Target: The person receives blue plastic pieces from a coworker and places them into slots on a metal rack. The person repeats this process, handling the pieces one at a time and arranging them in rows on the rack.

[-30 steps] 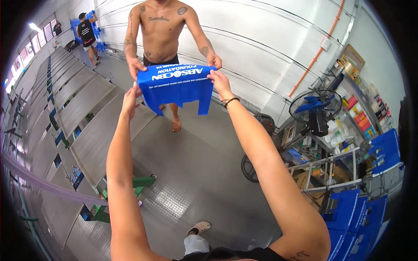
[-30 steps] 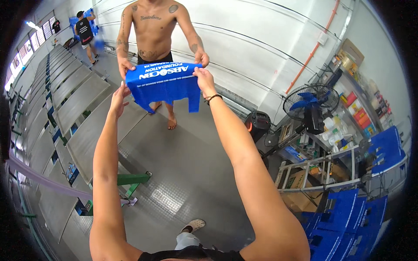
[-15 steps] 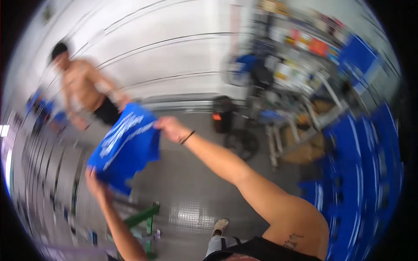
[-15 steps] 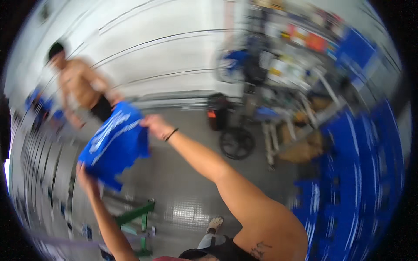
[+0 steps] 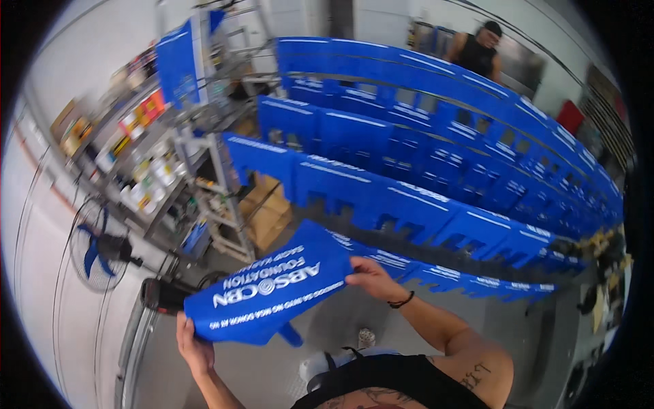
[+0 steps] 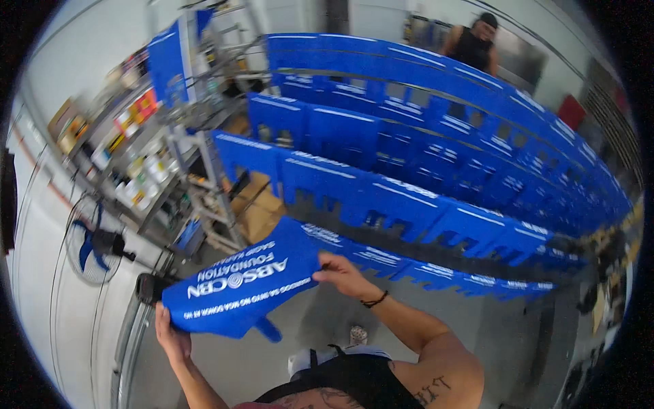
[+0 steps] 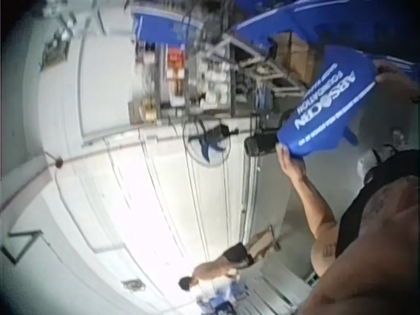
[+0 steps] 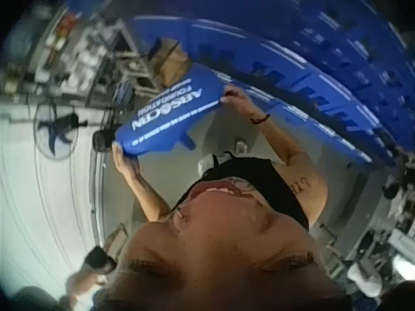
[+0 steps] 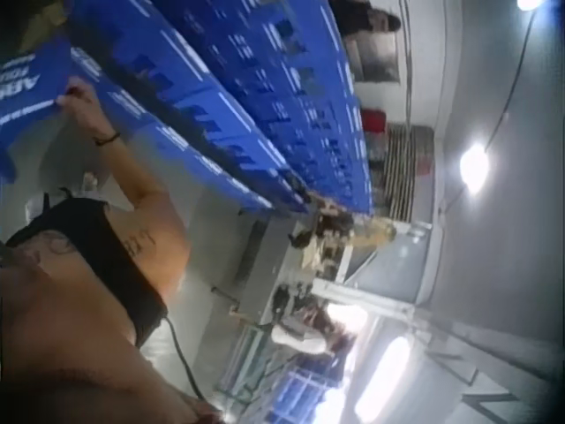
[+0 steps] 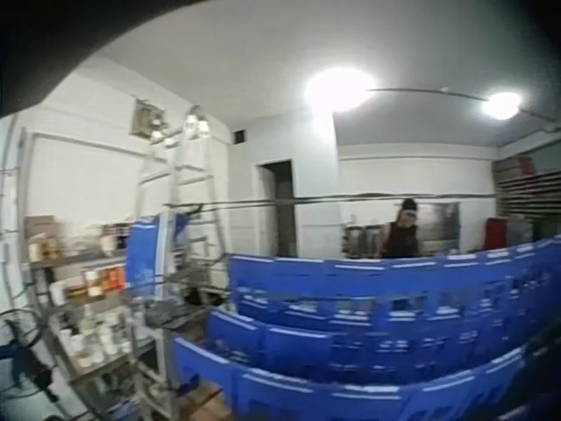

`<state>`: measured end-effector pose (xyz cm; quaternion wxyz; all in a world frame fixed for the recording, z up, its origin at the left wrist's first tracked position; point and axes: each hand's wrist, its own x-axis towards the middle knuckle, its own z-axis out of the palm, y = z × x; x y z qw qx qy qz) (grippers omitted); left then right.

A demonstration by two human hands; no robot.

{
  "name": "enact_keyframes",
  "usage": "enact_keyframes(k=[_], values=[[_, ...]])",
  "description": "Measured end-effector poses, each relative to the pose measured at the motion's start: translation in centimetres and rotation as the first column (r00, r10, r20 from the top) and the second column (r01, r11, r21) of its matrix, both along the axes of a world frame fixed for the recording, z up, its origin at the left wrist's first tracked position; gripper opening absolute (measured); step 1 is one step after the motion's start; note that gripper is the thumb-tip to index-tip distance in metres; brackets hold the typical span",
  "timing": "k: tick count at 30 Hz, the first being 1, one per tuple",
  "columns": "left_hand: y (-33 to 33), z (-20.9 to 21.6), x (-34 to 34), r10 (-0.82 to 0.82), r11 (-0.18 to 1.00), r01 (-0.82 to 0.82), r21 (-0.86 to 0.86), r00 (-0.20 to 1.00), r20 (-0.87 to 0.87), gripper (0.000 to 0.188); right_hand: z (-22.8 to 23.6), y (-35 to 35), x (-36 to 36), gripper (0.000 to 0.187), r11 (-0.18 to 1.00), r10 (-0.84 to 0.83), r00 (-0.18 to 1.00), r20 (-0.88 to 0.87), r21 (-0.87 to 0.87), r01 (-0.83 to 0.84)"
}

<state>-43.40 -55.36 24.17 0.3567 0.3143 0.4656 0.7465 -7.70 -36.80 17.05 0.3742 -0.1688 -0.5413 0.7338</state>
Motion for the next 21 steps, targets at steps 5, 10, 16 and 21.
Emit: enact_keyframes(k=[5, 10, 16, 21], values=[[21.7, 0.6, 9.6, -0.453, 0.890, 0.457, -0.013, 0.886, 0.101, 0.031, 2.3, 5.8, 13.2, 0.050, 0.889, -0.453, 0.879, -0.147, -0.146, 0.434], [44.2, 1.1, 23.2, -0.712, 0.702, 0.698, 0.139, 0.688, 0.144, 0.023, 5.2, 16.4, 25.3, 0.052, 0.777, -0.629, 0.729, -0.268, -0.183, 0.603], [63.2, 0.9, 33.9, -0.774, 0.628, 0.763, 0.151, 0.592, 0.225, 0.020, 8.7, 31.2, 32.7, 0.030, 0.649, -0.761, 0.575, -0.301, -0.362, 0.669], [75.5, -3.0, 39.4, -0.882, 0.468, 0.860, 0.203, 0.442, 0.161, 0.010, 4.5, 42.8, 41.7, 0.017, 0.371, -0.916, 0.327, -0.233, -0.180, 0.911]])
